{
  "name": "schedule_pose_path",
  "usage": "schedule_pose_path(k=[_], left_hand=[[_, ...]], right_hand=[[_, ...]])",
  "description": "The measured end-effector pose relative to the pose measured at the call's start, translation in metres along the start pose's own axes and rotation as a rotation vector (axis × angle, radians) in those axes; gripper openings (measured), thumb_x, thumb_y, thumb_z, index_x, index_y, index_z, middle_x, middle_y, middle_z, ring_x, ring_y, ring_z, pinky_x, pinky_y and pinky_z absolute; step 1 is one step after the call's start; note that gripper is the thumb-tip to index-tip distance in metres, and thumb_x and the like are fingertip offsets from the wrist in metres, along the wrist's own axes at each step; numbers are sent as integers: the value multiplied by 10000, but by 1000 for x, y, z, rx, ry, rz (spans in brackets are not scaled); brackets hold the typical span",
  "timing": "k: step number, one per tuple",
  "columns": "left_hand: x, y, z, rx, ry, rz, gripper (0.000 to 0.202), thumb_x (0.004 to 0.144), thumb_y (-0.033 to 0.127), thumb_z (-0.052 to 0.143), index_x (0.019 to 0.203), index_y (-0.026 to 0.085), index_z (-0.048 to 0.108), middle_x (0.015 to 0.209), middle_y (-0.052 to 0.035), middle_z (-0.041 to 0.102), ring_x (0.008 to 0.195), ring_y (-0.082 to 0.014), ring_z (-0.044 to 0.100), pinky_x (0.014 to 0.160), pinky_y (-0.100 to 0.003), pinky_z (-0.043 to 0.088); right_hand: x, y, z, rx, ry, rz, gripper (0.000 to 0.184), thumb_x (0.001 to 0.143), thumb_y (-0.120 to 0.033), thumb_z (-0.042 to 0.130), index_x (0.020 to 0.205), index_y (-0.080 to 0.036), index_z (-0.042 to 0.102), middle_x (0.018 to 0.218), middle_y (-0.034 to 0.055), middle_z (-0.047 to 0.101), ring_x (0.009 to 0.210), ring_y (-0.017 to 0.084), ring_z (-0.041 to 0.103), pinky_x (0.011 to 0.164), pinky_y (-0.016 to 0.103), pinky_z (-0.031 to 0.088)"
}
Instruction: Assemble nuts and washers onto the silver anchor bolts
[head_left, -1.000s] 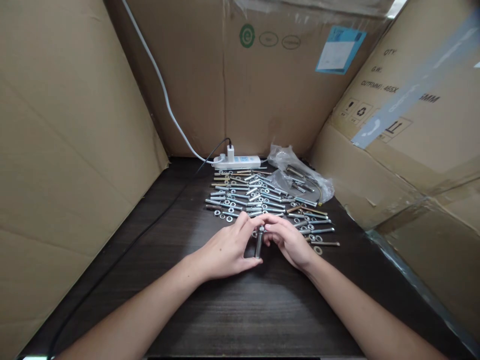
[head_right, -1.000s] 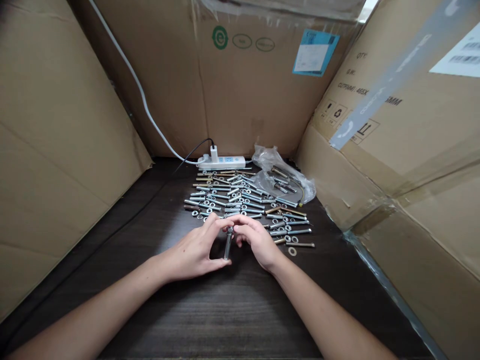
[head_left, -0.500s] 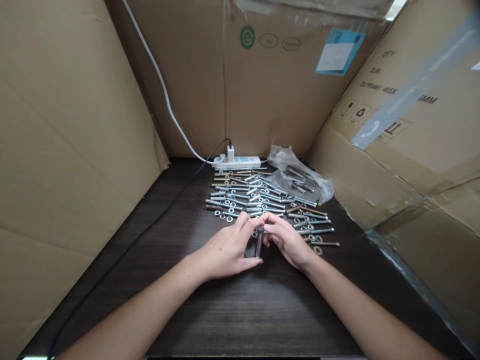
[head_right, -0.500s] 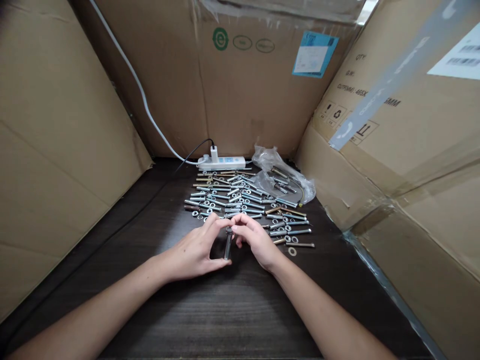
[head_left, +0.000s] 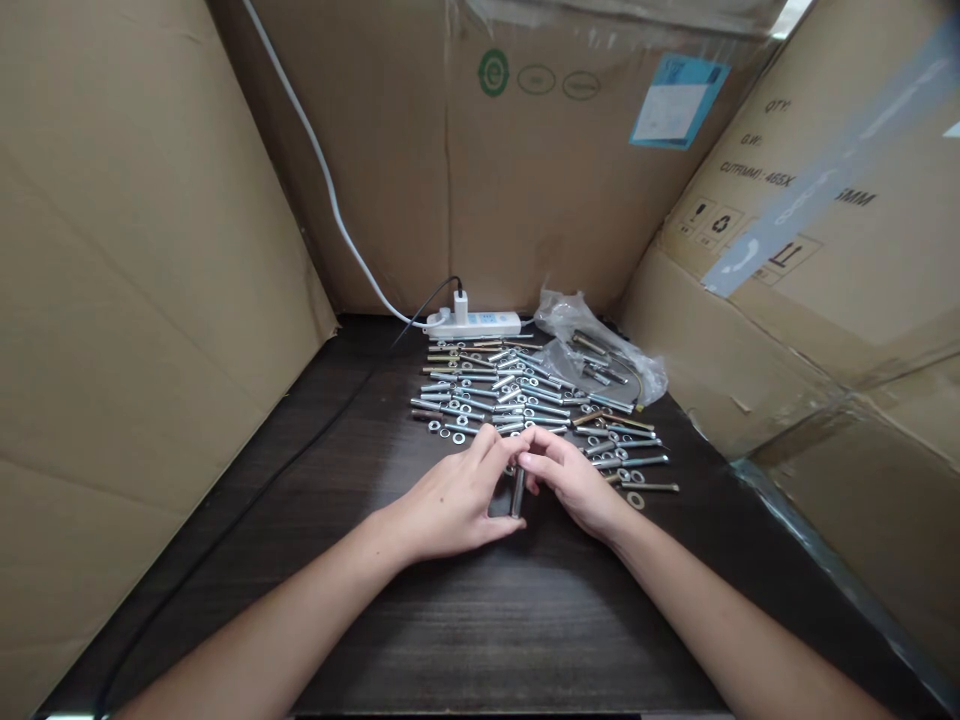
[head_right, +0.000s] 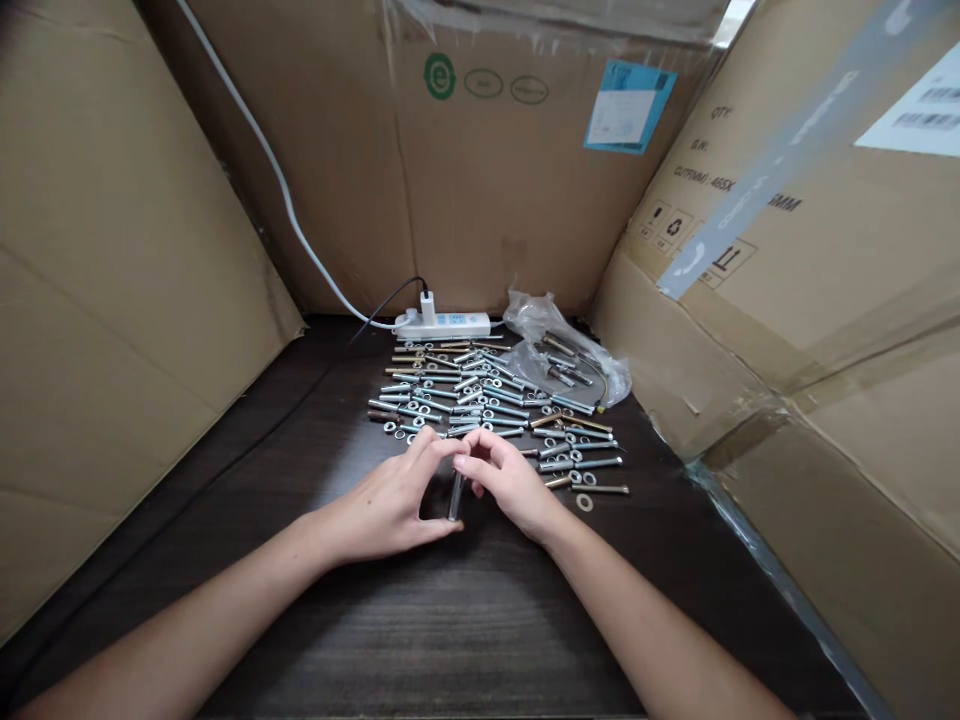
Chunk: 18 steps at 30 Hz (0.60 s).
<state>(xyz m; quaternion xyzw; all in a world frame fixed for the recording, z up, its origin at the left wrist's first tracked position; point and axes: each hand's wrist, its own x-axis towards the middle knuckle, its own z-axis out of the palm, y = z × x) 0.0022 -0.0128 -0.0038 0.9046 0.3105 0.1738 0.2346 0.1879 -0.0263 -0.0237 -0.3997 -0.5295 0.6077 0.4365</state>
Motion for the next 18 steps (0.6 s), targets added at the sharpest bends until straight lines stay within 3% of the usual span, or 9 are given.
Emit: schedule_pose_path(k=[5,9,18], left_hand=[[0,1,-1,-9,2,-5,735,712,320,708,1313,290,287,1059,-38,412,799,-195,577,713,-375,516],[1,0,-1,-15,6,1,750,716,331,706,1326,288,272,1077,-46,413,783,-189,569,720,-385,515],[0,-1,1,-49,20,3,723,713,322,704,1315,289,305,1093,-51,405,802,-197,577,732,-398,514]], right_hand=[[0,-4,1,137,-3,32,126,766,-248,529,830,-172,606,804,22,534,671,126,458,573,244,364],[0,-3,0,121,8,38,133,742,-213,520,807,-162,624,772,20,542,644,122,448,575,250,357],[0,-2,1,45,15,22,146,779,-298,586,863,-178,579,759,-7,485,631,106,432,566,237,367]])
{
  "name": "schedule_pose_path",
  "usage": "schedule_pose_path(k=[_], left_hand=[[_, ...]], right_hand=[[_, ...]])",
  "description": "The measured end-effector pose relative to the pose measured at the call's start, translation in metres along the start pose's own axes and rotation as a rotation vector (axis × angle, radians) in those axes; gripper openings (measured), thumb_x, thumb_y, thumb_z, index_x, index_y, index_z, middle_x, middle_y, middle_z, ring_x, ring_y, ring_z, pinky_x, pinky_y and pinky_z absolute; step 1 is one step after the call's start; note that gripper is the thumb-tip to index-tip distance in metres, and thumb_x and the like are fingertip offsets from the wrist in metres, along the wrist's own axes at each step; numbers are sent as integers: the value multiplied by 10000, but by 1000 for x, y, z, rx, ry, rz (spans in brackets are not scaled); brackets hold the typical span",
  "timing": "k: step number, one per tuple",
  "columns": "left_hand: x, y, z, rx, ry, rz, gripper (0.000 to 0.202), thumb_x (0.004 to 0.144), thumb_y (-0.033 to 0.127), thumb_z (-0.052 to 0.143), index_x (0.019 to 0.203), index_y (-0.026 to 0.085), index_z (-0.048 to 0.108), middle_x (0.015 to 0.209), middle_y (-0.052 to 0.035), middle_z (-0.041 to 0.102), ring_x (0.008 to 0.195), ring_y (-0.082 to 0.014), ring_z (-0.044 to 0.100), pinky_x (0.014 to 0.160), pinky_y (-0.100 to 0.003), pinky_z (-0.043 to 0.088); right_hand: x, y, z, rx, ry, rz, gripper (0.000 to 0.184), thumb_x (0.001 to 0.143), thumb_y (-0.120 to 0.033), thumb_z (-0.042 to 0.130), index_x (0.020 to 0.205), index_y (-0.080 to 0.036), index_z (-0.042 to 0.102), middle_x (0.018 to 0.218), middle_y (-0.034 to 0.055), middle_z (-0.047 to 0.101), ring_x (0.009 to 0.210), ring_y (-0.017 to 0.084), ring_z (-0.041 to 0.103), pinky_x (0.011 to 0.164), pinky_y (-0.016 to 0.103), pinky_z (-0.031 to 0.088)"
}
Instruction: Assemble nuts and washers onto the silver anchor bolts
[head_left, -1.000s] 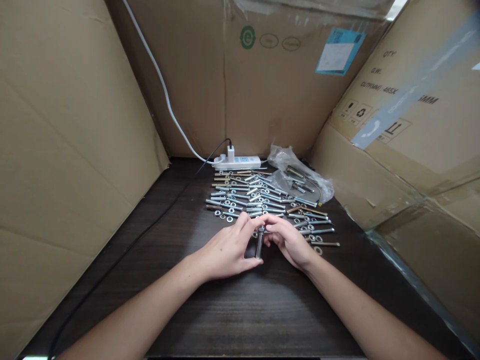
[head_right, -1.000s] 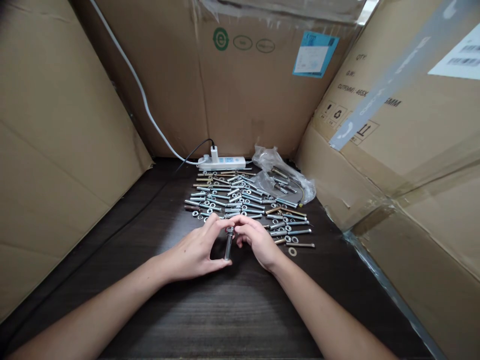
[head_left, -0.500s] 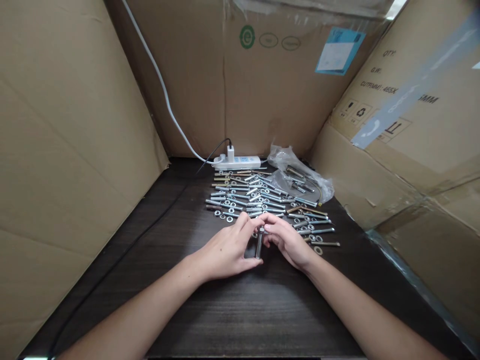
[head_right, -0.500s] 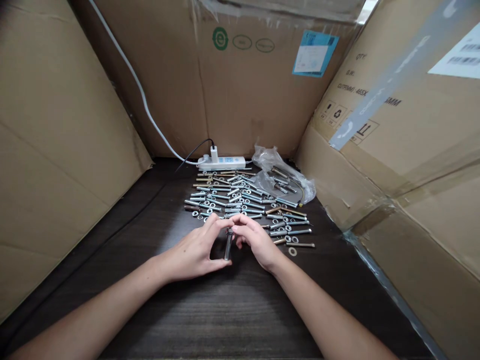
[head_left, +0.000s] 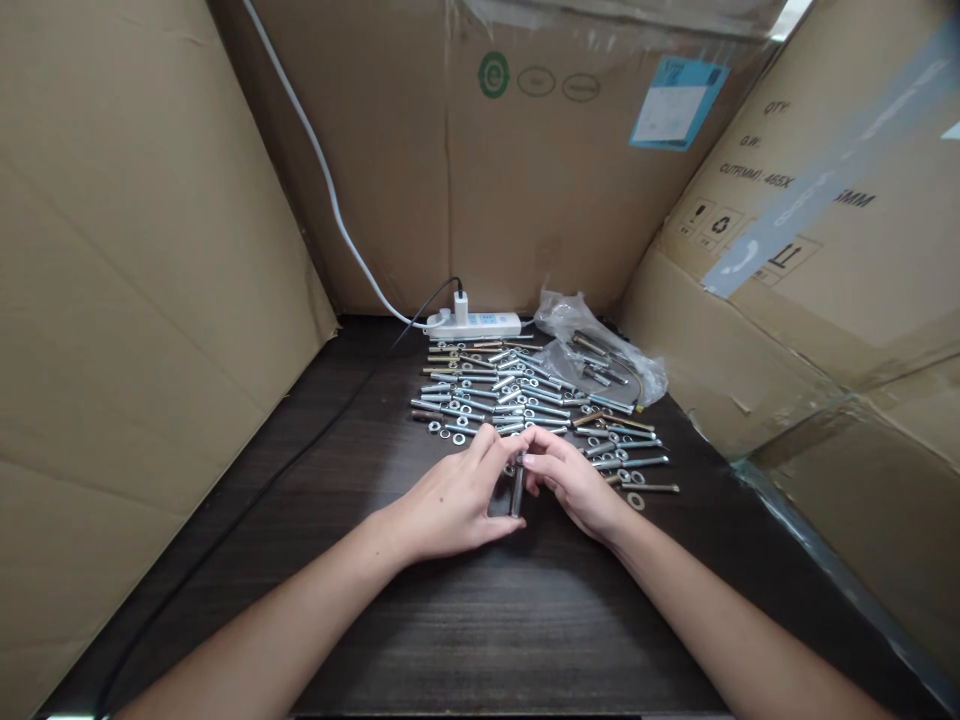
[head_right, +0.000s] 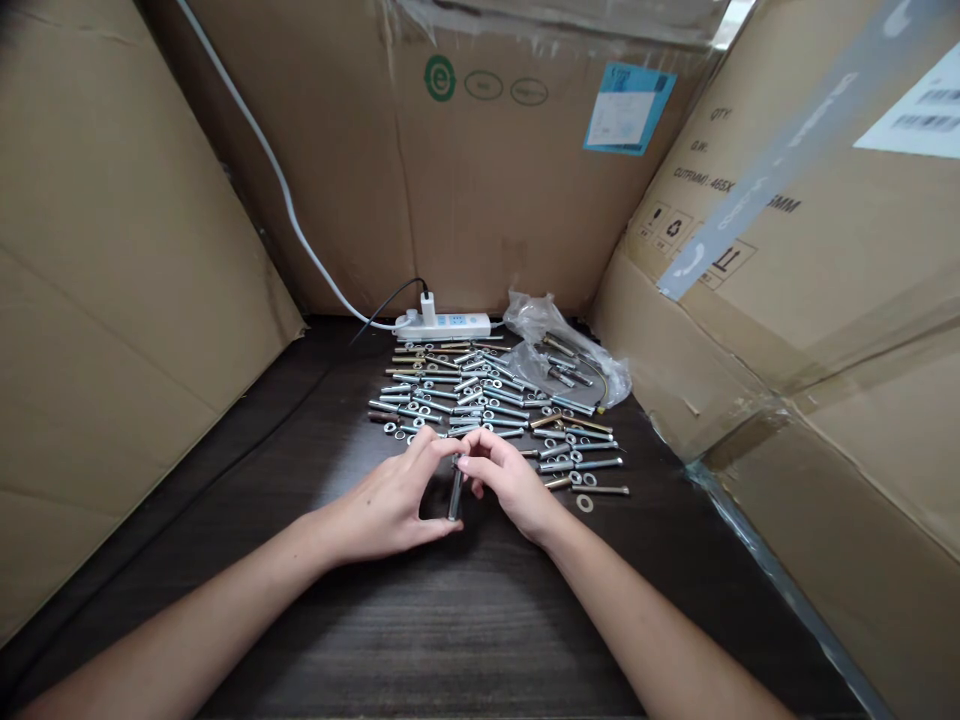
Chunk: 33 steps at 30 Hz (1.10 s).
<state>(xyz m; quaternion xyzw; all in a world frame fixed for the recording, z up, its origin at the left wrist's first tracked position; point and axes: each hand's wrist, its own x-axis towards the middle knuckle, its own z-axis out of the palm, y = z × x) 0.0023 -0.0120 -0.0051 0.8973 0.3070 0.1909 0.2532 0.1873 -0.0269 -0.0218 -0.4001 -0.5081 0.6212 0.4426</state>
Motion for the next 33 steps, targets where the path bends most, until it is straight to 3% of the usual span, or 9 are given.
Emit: schedule_pose_path(k=[7,16,24,33], left_hand=[[1,2,-2,8,-15,-4,760,715,313,708,1336,297,271,1072,-43,413,811,-197,578,737,-395,515],[0,0,0,19,-7,-5,731,717,327,700,1321,304,288,1075,-39,407,789,-181,580,718,-365,512],[0,0,-1,25,-7,-1,758,710,331,707,1335,304,280,1069,-40,411,775,-182,582,706,-367,513],[0,1,-1,25,-14,-16,710,717,324,702,1305,292,304,1075,-45,410,750,-178,580,695,-368,512]], right_hand=[[0,-2,0,48,-27,5,145,758,-208,500,831,-167,618,816,19,528,661,119,450,570,245,361],[0,2,-1,-64,-39,6,178,777,-335,614,841,-185,543,773,-14,487,607,98,416,569,239,367],[0,-3,0,46,-30,-4,146,772,-226,501,844,-171,616,830,24,528,666,123,452,569,243,366],[0,-1,1,18,14,24,118,781,-288,573,826,-179,560,748,-10,486,619,104,436,571,241,369]])
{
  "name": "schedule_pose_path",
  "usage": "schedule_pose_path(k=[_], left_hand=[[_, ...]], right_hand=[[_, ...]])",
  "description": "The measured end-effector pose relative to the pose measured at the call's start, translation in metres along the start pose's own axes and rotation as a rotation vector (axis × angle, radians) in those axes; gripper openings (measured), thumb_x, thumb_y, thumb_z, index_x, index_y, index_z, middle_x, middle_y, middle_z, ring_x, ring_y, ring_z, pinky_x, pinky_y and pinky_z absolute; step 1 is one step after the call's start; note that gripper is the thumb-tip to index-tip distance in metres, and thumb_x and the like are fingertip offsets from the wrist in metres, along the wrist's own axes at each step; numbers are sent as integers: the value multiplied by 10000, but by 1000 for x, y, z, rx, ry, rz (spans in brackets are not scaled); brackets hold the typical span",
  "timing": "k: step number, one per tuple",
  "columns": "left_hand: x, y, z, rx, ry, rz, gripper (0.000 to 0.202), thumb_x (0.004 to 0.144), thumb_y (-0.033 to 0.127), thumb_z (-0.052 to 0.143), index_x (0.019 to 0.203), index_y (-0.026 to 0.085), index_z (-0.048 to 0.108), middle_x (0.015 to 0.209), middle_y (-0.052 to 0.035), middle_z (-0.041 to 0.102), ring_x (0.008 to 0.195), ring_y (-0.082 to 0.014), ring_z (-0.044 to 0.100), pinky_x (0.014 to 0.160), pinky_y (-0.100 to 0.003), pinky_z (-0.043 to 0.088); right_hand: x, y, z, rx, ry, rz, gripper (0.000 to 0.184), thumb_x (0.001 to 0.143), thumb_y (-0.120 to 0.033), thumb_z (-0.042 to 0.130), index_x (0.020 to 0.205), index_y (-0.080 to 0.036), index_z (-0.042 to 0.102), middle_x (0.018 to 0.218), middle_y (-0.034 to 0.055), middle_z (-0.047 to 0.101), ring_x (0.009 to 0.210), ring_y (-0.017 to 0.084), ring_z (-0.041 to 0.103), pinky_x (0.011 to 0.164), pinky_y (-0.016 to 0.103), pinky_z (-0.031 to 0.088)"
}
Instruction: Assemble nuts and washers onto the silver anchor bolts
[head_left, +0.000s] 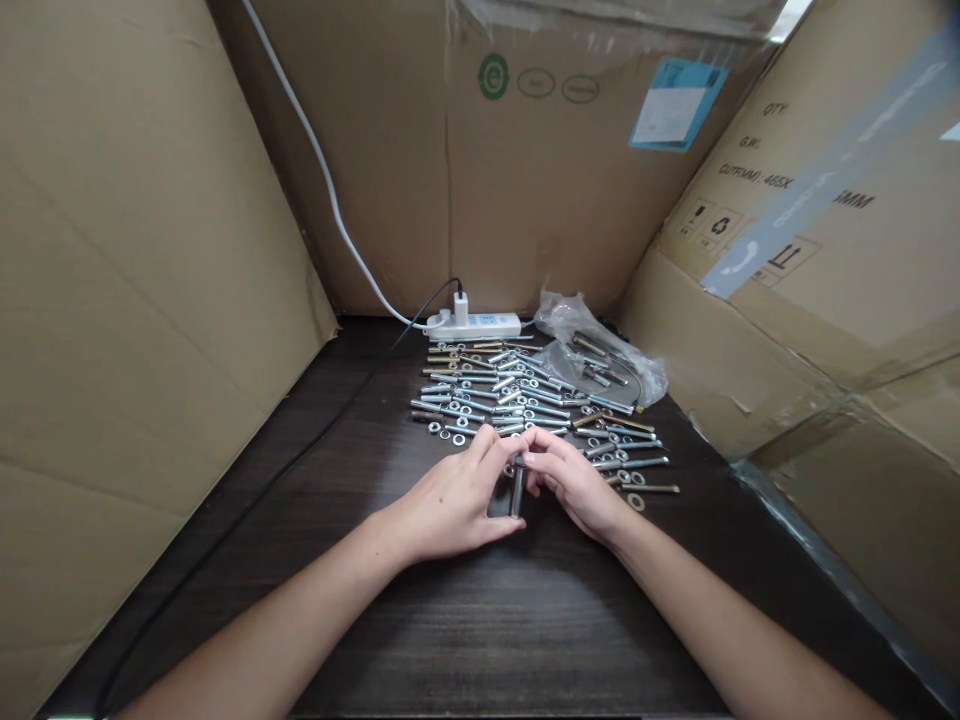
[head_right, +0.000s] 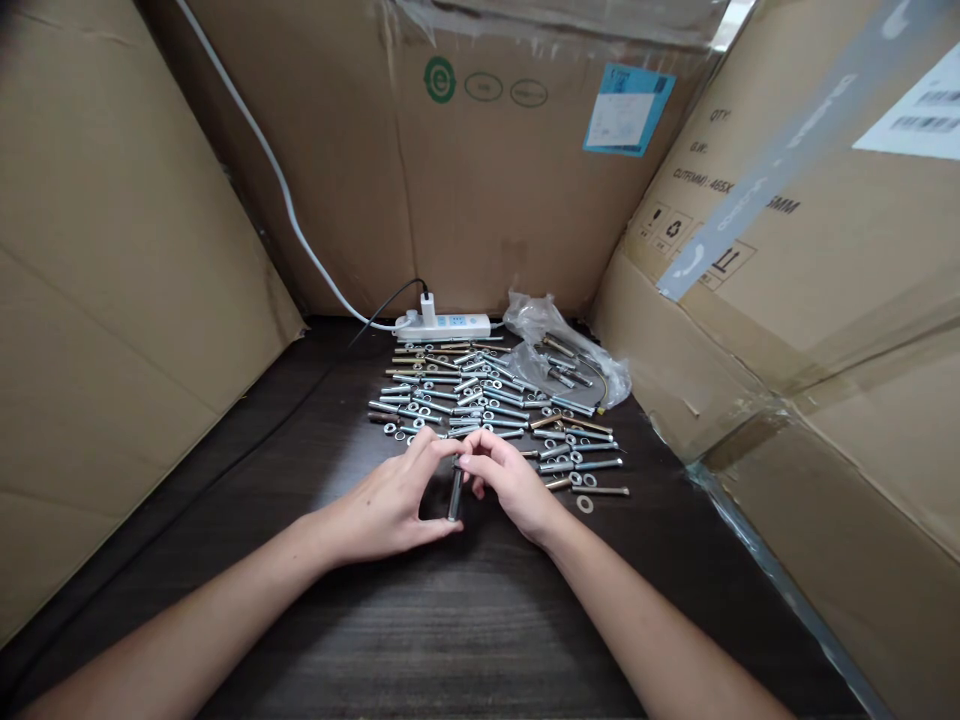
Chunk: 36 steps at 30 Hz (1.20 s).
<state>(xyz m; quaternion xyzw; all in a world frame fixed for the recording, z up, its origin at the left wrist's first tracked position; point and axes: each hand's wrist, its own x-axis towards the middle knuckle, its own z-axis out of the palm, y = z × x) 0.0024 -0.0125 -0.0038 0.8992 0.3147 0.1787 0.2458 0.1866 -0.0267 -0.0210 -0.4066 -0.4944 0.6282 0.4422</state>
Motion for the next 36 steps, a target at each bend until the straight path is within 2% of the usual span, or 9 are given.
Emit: schedule_pose_path(k=[7,14,18,21,27,36], left_hand=[[0,0,-1,7,-1,12,759,709,327,713,1331,291,280,1065,-39,416,769,-187,577,705,-371,514],[0,-2,1,3,9,15,756,717,318,703,1334,303,266,1080,-43,410,761,-175,574,718,-365,513],[0,-1,1,-6,21,15,755,712,319,709,1330,303,275,1082,-44,413,796,-187,580,730,-368,513],[0,-1,0,-12,26,16,738,704,322,714,1315,293,299,1069,-41,423,794,-188,579,719,-367,515],[0,-2,1,-17,17,20,720,712,326,710,1303,277,302,1086,-52,424,838,-205,586,740,-387,521],[0,-1,0,-26,10,12,741,713,316,708,1319,271,283,1085,-57,420,838,-209,585,744,-396,525]], right_hand=[[0,-2,0,52,-42,-17,139,781,-223,504,846,-165,613,810,16,520,650,111,448,562,234,362],[0,3,-1,-43,-29,-29,144,799,-322,598,809,-182,570,757,-10,492,615,101,426,569,237,364],[0,2,-1,35,-35,-9,176,839,-357,537,850,-190,590,786,2,498,657,114,448,567,235,362],[-1,-1,0,89,-66,-13,183,836,-313,502,858,-183,629,842,30,544,714,135,473,564,238,355],[-1,-3,0,123,-70,10,157,791,-253,547,849,-173,669,804,29,573,678,124,457,563,240,342],[-1,1,-2,1,-92,-37,160,832,-328,596,898,-186,627,850,11,531,639,92,422,575,229,351]])
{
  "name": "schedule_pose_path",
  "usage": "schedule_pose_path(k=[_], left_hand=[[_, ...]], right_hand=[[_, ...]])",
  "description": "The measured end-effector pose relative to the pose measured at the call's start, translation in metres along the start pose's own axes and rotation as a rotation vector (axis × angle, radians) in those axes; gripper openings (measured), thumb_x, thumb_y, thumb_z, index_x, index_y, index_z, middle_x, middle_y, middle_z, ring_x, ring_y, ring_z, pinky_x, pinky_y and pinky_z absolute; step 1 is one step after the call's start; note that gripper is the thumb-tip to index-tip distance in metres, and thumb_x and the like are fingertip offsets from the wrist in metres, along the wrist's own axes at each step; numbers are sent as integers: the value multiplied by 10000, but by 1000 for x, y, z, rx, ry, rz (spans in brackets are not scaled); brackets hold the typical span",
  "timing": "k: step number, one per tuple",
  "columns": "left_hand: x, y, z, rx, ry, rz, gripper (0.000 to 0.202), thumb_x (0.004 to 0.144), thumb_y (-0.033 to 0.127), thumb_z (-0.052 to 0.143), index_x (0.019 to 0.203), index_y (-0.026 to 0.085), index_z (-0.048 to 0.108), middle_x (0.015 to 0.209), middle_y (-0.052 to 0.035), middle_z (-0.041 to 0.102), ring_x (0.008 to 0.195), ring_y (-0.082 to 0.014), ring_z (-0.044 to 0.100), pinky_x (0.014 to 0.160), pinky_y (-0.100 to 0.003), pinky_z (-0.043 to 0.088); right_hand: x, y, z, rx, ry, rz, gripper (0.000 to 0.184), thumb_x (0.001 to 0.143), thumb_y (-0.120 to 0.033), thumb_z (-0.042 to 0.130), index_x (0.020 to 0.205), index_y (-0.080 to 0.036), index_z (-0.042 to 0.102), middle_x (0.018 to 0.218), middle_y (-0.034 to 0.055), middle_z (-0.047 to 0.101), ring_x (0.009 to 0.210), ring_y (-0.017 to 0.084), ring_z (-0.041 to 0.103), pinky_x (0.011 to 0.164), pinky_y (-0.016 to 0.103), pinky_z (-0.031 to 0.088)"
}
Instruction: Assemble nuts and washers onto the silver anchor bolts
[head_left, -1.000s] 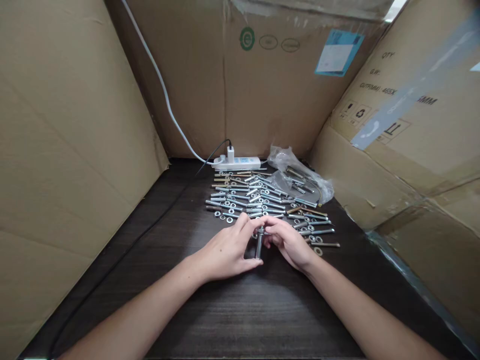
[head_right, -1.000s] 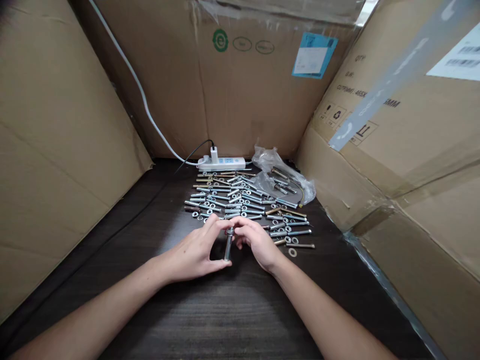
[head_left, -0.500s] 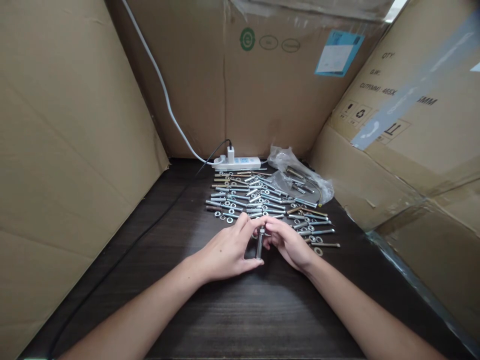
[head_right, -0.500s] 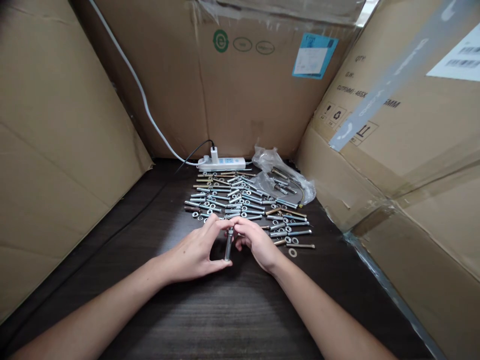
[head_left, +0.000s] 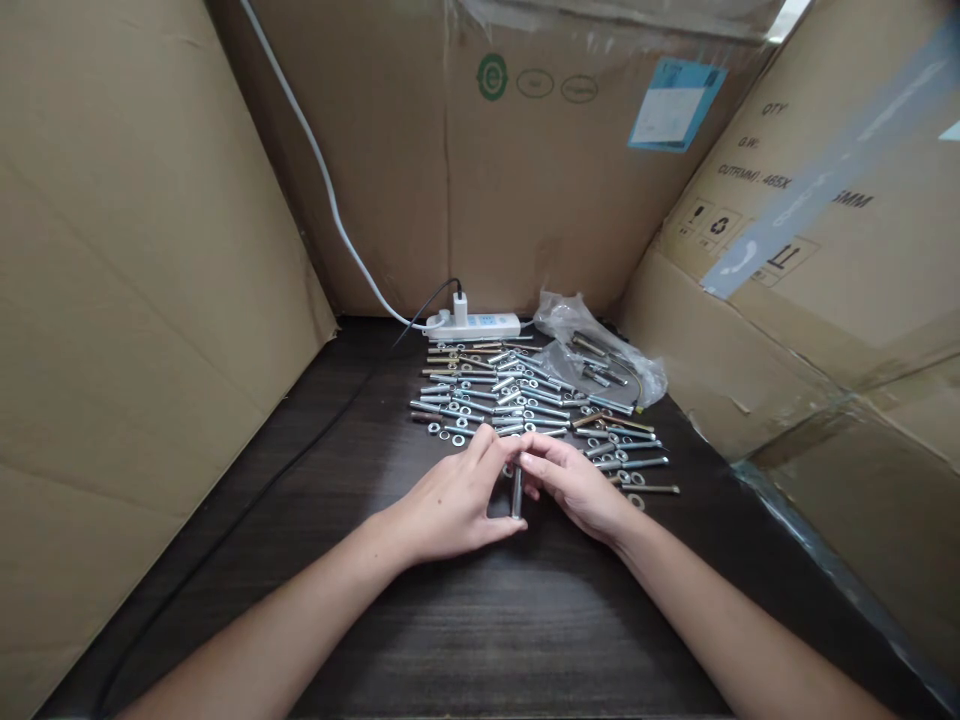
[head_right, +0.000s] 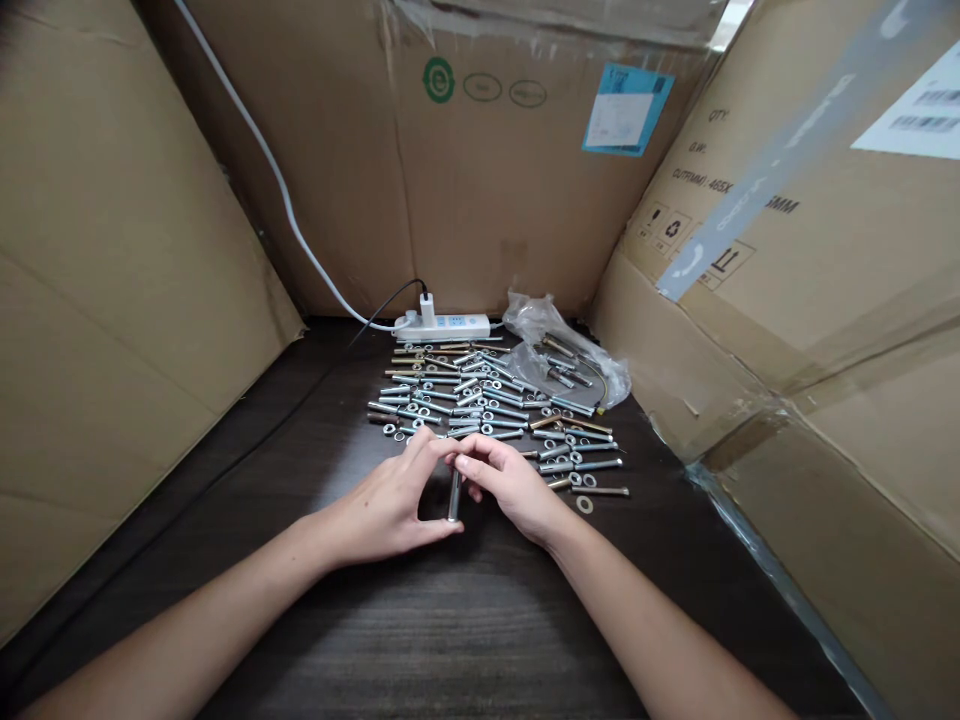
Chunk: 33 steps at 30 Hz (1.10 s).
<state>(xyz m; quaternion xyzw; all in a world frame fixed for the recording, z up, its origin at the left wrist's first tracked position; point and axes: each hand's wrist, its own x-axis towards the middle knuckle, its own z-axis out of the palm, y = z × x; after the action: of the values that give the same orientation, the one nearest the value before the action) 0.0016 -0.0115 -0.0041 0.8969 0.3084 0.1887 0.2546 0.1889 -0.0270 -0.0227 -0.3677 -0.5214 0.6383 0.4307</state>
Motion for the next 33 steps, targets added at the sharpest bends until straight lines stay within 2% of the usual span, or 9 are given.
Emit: schedule_pose_path(k=[5,10,13,15,16,19,22,27,33], left_hand=[[0,0,1,-17,20,20,695,707,318,710,1279,267,319,1099,-61,430,922,-233,576,783,-399,517],[1,-3,2,-29,99,2,640,747,323,669,1274,248,313,1173,-79,425,991,-231,552,833,-383,497],[2,-4,0,20,93,-56,421,824,359,579,1191,236,413,1110,-61,466,924,-203,559,816,-359,485],[3,-4,-2,42,46,-65,213,885,358,488,1048,223,507,1000,-34,506,850,-174,558,787,-322,473],[3,-4,-2,44,24,-54,175,908,349,448,979,213,531,950,-25,519,827,-164,554,772,-303,465],[5,-4,-2,23,-4,-16,209,937,314,395,856,188,541,858,-14,543,788,-147,537,721,-258,439],[6,-6,1,14,15,-10,212,927,298,422,788,178,528,800,-6,546,713,-133,513,644,-238,407],[7,-8,2,54,91,-27,168,901,279,471,793,177,549,780,-5,537,703,-133,502,620,-234,385],[7,-7,1,67,126,-29,140,893,273,488,816,181,560,798,0,536,725,-131,512,648,-233,394]], right_hand=[[1,0,-1,-82,10,-21,188,822,-356,616,820,-168,605,761,-4,501,607,88,404,562,228,341],[1,3,-1,-83,129,-78,205,825,-375,612,860,-174,621,699,-13,486,590,92,395,544,227,328],[1,2,-1,-45,230,-117,217,815,-377,625,912,-184,635,693,-12,502,574,89,393,521,225,313],[1,2,0,-15,274,-134,234,806,-378,635,943,-188,636,703,-11,510,559,83,389,511,224,305],[1,1,0,-1,286,-141,237,804,-375,639,951,-189,636,706,-12,509,555,80,388,510,224,304],[1,0,2,14,294,-153,233,805,-360,643,968,-194,638,700,-17,498,554,76,385,514,223,304],[0,-1,2,-10,285,-153,241,808,-364,637,982,-198,638,690,-15,494,565,88,392,509,227,303],[0,0,1,-38,289,-166,245,805,-361,641,998,-211,643,713,-4,522,601,100,425,508,225,317],[0,-2,0,-89,325,-171,233,797,-370,645,966,-211,645,707,-12,526,578,91,413,498,221,325]])
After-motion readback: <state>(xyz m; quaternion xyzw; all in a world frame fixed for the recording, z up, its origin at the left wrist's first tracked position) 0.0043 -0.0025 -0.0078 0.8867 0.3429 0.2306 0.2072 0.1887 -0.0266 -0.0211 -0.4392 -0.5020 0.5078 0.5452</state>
